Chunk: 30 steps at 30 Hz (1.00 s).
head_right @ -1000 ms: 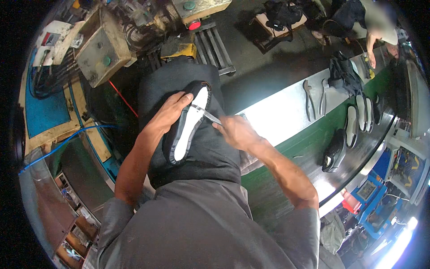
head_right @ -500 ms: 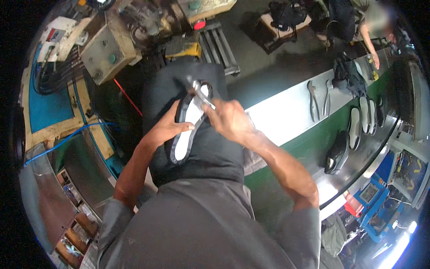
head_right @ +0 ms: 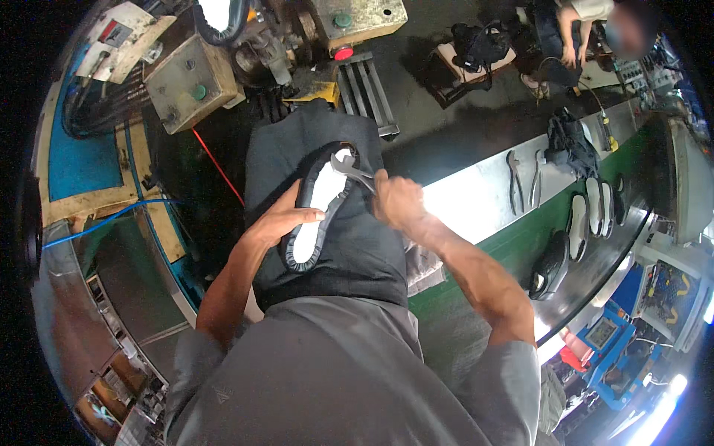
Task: Insert shoe lasts into uppers and position them for industrial stitching or lasting machines.
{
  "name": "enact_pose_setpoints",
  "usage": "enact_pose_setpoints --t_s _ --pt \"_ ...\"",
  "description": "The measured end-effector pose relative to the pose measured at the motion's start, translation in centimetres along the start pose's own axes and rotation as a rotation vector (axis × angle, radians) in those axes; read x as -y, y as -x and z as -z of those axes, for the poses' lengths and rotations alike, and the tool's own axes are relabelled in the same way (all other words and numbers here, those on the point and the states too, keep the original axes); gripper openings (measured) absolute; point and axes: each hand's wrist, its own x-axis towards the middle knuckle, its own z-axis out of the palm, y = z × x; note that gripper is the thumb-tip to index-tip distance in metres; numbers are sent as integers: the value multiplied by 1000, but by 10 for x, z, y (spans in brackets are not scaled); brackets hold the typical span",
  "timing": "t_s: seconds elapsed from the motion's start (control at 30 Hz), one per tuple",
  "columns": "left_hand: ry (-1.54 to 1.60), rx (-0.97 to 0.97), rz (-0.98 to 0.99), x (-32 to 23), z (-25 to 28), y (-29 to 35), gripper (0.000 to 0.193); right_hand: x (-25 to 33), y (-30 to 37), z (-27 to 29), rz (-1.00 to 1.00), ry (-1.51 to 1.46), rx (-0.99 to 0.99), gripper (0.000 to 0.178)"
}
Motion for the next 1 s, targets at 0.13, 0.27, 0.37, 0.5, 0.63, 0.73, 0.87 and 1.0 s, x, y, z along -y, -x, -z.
enact_pose_setpoints --t_s 0.13,0.27,0.37,0.5,0.63,0.73,0.87,1.0 --pt "18 26 -46 -7 9 -5 91 20 -10 51 156 -291 -429 26" --pt "73 54 22 -6 7 -2 98 11 7 0 14 66 0 14" --pt "68 -16 -55 5 8 0 97 15 -6 47 104 7 -149 13" --pt "185 106 -3 5 12 -1 96 26 -1 20 -3 77 -166 16" --pt "186 -8 -111 15 7 4 84 22 -7 57 89 191 -60 20" --pt "214 51 -87 11 12 -3 87 43 -17 66 17 -121 -326 20" --pt "279 38 -108 17 16 -3 84 29 -9 42 68 226 74 21" --pt "410 2 -107 13 20 16 68 52 -19 88 42 -210 -240 24"
